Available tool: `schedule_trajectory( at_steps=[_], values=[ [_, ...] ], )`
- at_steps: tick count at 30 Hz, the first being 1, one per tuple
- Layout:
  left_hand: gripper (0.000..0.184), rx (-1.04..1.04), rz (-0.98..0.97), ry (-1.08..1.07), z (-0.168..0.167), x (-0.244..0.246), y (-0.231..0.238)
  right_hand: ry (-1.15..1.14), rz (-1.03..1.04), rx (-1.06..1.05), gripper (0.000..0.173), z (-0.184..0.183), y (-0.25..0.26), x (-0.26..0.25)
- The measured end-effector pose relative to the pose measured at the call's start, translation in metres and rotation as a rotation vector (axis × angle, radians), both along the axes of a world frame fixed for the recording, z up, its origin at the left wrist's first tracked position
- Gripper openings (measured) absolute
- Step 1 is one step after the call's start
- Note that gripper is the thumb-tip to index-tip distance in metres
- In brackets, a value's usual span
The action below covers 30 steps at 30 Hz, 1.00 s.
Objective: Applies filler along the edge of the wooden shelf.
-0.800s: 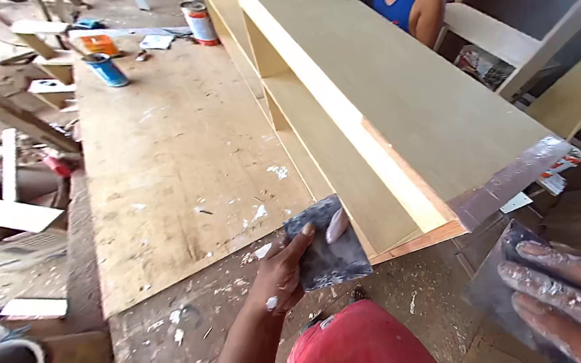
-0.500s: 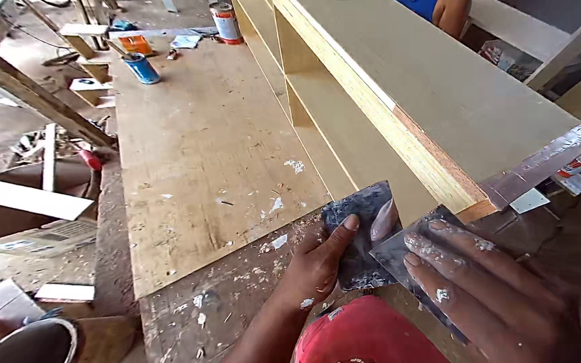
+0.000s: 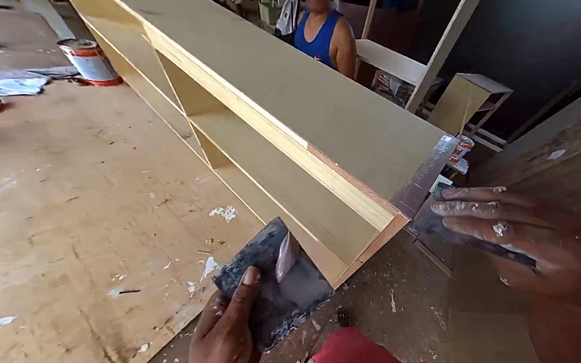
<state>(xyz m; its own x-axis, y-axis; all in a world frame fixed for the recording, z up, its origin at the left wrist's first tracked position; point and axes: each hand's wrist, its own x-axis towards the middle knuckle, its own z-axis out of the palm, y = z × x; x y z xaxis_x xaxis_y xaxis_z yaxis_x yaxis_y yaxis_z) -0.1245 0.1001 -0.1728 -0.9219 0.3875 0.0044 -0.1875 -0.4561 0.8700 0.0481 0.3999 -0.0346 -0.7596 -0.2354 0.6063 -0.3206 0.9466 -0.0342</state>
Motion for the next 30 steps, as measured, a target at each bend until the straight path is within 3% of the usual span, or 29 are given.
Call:
schedule_trajectory(
  at_steps=[4,13,21,24,30],
  values=[
    [0.023,0.0,-0.07,-0.032,-0.018,-0.003,0.006,-0.014,-0.038,0.085,0.023,0.002,0.032,-0.02],
    [0.02,-0.039,-0.022,-0.092,-0.027,-0.006,0.019,-0.074,0.052,0.078,0.028,-0.009,0.05,-0.043],
    [0.022,-0.054,0.016,-0.109,-0.026,-0.008,0.025,-0.125,0.062,0.047,0.027,-0.002,0.059,-0.013],
    [0.021,-0.051,0.024,-0.122,-0.027,-0.009,0.026,-0.076,0.039,0.025,0.026,0.001,0.056,-0.004],
    [0.021,-0.061,0.019,-0.137,-0.027,-0.006,0.028,0.011,0.028,0.049,0.026,-0.018,0.031,-0.034]
  ],
)
